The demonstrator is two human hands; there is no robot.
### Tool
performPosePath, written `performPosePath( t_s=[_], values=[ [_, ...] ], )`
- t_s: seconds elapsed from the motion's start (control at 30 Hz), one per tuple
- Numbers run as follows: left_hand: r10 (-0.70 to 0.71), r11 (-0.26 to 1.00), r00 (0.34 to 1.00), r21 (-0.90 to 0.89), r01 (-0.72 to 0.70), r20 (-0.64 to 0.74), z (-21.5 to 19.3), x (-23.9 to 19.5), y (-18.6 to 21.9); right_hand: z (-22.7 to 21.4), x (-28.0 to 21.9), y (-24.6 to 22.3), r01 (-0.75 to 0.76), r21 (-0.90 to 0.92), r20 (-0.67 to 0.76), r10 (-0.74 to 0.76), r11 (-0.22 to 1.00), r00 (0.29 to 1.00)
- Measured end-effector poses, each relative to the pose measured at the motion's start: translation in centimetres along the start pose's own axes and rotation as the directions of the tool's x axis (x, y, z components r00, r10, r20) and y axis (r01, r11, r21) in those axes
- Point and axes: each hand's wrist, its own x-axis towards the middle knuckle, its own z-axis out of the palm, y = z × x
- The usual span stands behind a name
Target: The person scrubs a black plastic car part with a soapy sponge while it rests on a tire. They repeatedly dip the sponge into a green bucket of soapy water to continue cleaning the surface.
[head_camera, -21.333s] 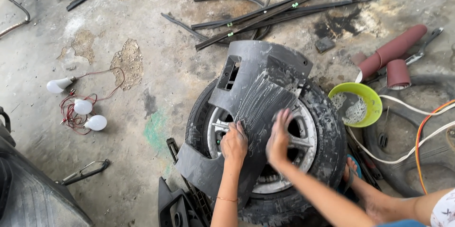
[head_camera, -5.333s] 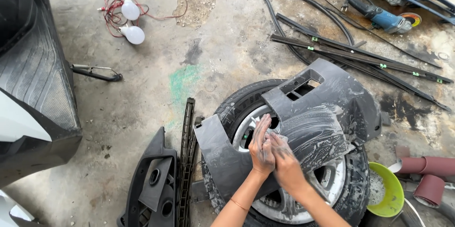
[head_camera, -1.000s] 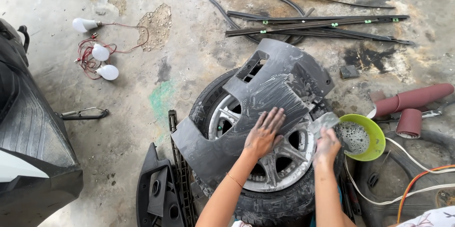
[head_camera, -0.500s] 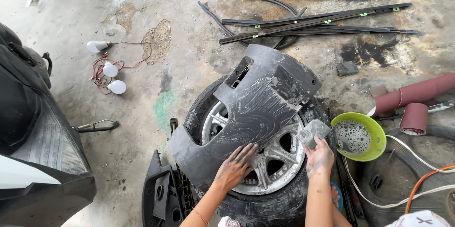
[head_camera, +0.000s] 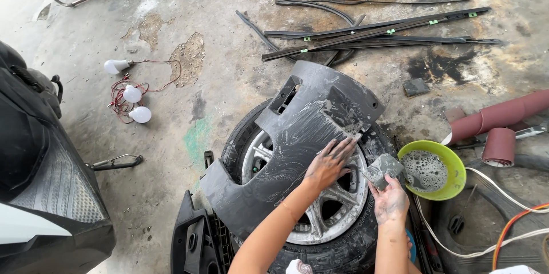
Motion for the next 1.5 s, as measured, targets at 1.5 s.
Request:
performPosePath(
  t_s=[1.5],
  values=[
    [-0.657,0.546,0.742,-0.596,0.589,0.132,-1.7,-6.9,-7.2,5.5,-5.0,12.1,0.629,-0.742,0.450,-0.521,0.234,0.725]
  ],
)
